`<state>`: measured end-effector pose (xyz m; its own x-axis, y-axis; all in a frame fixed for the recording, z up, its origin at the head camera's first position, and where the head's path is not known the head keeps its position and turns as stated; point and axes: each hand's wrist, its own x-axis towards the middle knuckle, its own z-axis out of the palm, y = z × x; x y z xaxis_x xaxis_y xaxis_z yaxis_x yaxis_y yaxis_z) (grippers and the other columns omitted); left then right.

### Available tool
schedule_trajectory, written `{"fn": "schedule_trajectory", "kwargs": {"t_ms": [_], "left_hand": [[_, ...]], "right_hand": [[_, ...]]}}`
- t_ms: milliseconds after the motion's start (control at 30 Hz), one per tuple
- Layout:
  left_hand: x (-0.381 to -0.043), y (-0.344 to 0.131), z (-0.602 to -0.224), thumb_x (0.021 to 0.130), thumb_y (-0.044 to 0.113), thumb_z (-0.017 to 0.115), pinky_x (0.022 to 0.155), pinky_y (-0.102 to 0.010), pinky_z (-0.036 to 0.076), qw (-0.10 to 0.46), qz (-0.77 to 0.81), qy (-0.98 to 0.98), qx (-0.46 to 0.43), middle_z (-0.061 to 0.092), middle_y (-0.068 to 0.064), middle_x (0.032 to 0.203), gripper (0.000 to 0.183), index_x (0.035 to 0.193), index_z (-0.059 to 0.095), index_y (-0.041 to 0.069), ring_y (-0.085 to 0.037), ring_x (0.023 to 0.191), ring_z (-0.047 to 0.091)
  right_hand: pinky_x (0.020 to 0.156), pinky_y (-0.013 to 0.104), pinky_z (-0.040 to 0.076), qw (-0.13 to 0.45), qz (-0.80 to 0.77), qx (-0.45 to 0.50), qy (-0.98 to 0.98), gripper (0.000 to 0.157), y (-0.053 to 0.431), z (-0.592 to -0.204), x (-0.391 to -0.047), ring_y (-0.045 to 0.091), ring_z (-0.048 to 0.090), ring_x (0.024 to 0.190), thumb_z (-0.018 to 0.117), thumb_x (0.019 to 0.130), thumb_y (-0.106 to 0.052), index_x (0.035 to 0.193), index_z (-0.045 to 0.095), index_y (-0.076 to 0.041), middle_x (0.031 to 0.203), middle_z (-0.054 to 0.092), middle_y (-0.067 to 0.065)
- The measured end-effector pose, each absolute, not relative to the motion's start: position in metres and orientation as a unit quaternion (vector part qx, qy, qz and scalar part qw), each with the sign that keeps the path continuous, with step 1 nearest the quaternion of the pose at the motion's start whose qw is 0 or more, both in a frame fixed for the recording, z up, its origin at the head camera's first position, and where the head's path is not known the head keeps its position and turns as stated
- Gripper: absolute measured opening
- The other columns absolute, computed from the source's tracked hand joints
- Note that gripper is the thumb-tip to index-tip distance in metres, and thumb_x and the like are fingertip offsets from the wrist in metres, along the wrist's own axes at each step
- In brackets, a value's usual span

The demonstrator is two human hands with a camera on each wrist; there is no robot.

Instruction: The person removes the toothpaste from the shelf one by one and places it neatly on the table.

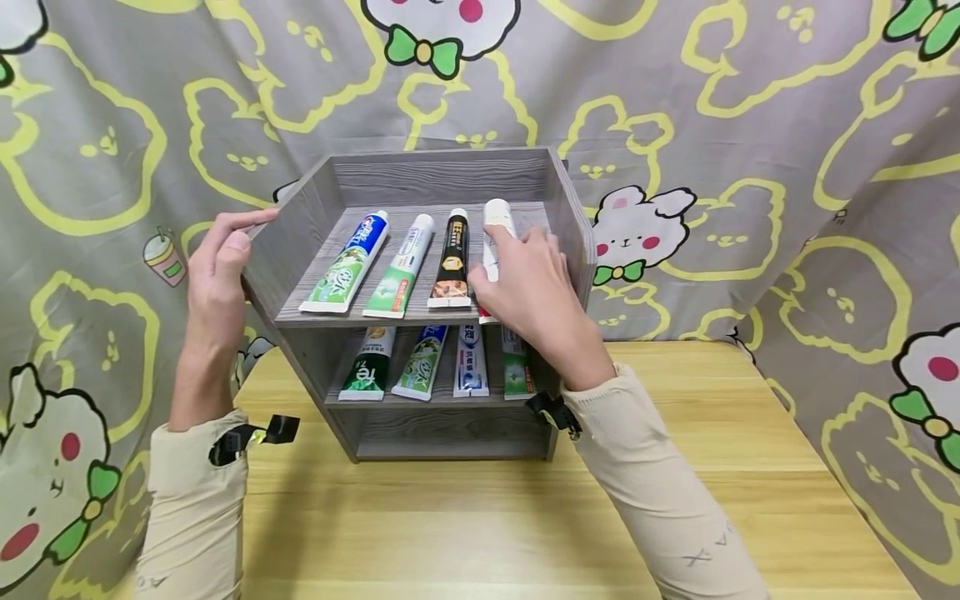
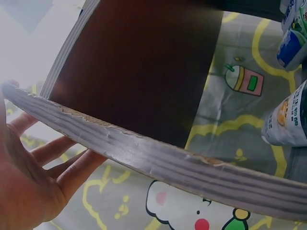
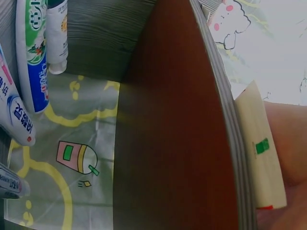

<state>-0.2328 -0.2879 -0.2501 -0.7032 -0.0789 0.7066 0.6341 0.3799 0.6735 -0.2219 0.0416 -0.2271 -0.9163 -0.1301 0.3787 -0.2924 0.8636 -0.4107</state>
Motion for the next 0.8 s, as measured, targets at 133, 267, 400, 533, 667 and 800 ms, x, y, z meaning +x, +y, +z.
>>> {"fn": "schedule_trajectory", "kwargs": {"t_ms": [133, 267, 400, 533, 667, 800], "left_hand": [[-0.234, -0.287, -0.251, 0.102, 0.023, 0.036, 0.083, -0.028, 0.038, 0.347, -0.524, -0.756, -0.182, 0.062, -0.001, 0.123, 0.045, 0.132, 0.068, 0.014, -0.016, 0.102, 0.055], [-0.234, -0.288, -0.252, 0.101, 0.023, 0.036, 0.087, -0.029, 0.036, 0.354, -0.518, -0.758, -0.179, 0.062, 0.002, 0.125, 0.045, 0.132, 0.068, 0.014, -0.016, 0.106, 0.053], [-0.234, -0.289, -0.253, 0.1, 0.022, 0.036, 0.087, -0.028, 0.036, 0.361, -0.513, -0.759, -0.175, 0.063, 0.003, 0.124, 0.046, 0.131, 0.069, 0.014, -0.015, 0.105, 0.054], [-0.235, -0.288, -0.254, 0.1, 0.023, 0.035, 0.088, -0.028, 0.036, 0.364, -0.515, -0.756, -0.176, 0.063, 0.003, 0.123, 0.046, 0.13, 0.069, 0.014, -0.014, 0.106, 0.054], [-0.238, -0.287, -0.253, 0.1, 0.023, 0.035, 0.091, -0.028, 0.034, 0.368, -0.515, -0.752, -0.182, 0.063, 0.004, 0.125, 0.047, 0.129, 0.069, 0.012, -0.014, 0.109, 0.053], [-0.237, -0.288, -0.253, 0.1, 0.021, 0.036, 0.087, -0.028, 0.036, 0.371, -0.515, -0.752, -0.178, 0.065, 0.003, 0.123, 0.046, 0.129, 0.07, 0.011, -0.014, 0.104, 0.054]], "right_hand": [[0.091, 0.054, 0.045, 0.175, 0.225, 0.107, -0.952, 0.06, 0.04, -0.226, -0.222, 0.041, 0.055, 0.106, 0.059, 0.094, -0.033, 0.152, 0.05, -0.018, 0.119, 0.055, 0.026], [0.081, 0.052, 0.049, 0.188, 0.235, 0.116, -0.947, 0.061, 0.04, -0.227, -0.223, 0.037, 0.056, 0.094, 0.061, 0.093, -0.03, 0.151, 0.051, -0.016, 0.1, 0.061, 0.022], [0.075, 0.05, 0.05, 0.198, 0.254, 0.115, -0.94, 0.061, 0.043, -0.229, -0.222, 0.034, 0.056, 0.089, 0.063, 0.091, -0.028, 0.15, 0.052, -0.016, 0.096, 0.061, 0.019], [0.068, 0.047, 0.05, 0.225, 0.266, 0.118, -0.93, 0.06, 0.044, -0.228, -0.217, 0.032, 0.055, 0.083, 0.066, 0.088, -0.024, 0.147, 0.056, -0.015, 0.091, 0.06, 0.016], [0.063, 0.043, 0.049, 0.255, 0.281, 0.124, -0.917, 0.059, 0.046, -0.226, -0.208, 0.029, 0.054, 0.079, 0.068, 0.086, -0.019, 0.144, 0.059, -0.015, 0.09, 0.058, 0.014], [0.062, 0.038, 0.046, 0.268, 0.308, 0.149, -0.9, 0.058, 0.05, -0.225, -0.199, 0.025, 0.053, 0.079, 0.068, 0.086, -0.016, 0.143, 0.06, -0.015, 0.094, 0.06, 0.011]]}}
